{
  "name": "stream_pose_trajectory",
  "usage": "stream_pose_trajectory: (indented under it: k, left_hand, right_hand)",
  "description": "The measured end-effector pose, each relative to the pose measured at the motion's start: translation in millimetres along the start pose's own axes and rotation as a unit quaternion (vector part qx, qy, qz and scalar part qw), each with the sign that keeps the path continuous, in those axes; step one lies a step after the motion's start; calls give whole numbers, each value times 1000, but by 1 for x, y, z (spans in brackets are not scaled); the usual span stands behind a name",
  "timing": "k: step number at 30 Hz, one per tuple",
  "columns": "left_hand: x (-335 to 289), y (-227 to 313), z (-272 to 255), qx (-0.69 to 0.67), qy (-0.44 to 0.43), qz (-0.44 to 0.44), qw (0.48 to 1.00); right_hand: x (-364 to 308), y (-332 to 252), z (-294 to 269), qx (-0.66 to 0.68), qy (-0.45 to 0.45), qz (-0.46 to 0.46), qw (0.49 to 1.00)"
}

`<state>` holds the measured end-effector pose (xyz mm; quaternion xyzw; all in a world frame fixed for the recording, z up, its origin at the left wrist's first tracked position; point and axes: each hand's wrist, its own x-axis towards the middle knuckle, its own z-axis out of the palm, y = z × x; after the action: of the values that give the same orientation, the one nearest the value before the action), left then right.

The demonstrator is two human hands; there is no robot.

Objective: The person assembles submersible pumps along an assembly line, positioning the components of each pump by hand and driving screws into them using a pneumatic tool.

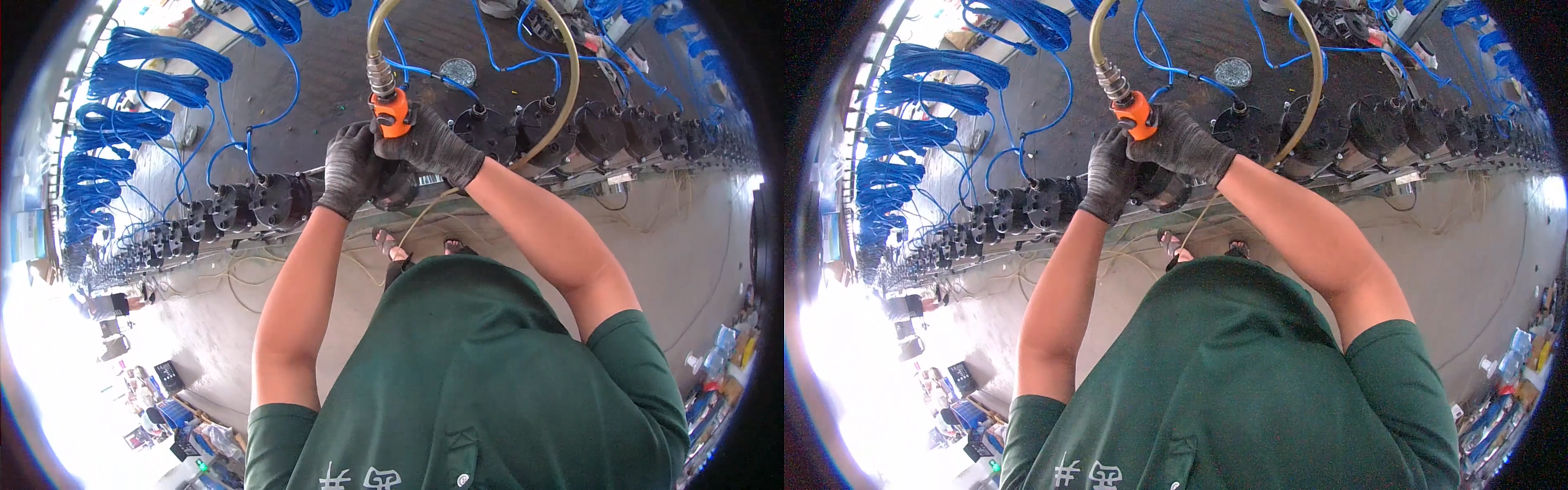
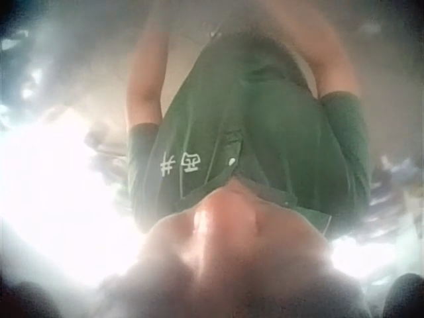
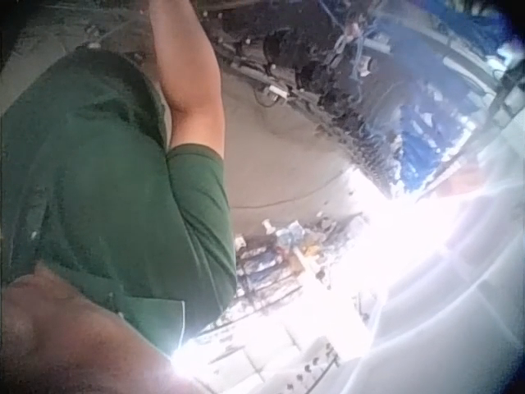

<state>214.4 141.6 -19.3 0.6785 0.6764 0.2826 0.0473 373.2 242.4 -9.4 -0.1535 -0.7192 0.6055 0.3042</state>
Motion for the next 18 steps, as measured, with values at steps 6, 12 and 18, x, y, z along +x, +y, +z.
stream_pose_trajectory:
  k: [6,12,18]
  left_hand:
    - [-1,13,-4,69,-9,-14,997]
    - [-2,5,1,37,12,-14,999]
    - [-3,1,4,3,28,-5,1000]
  right_hand:
    - [-4,-3,-1,40,-32,0,999]
    - [-4,-8,-2,88,-46,-13,995]
    - [-3,-13,-1,-35,-54,33,997]
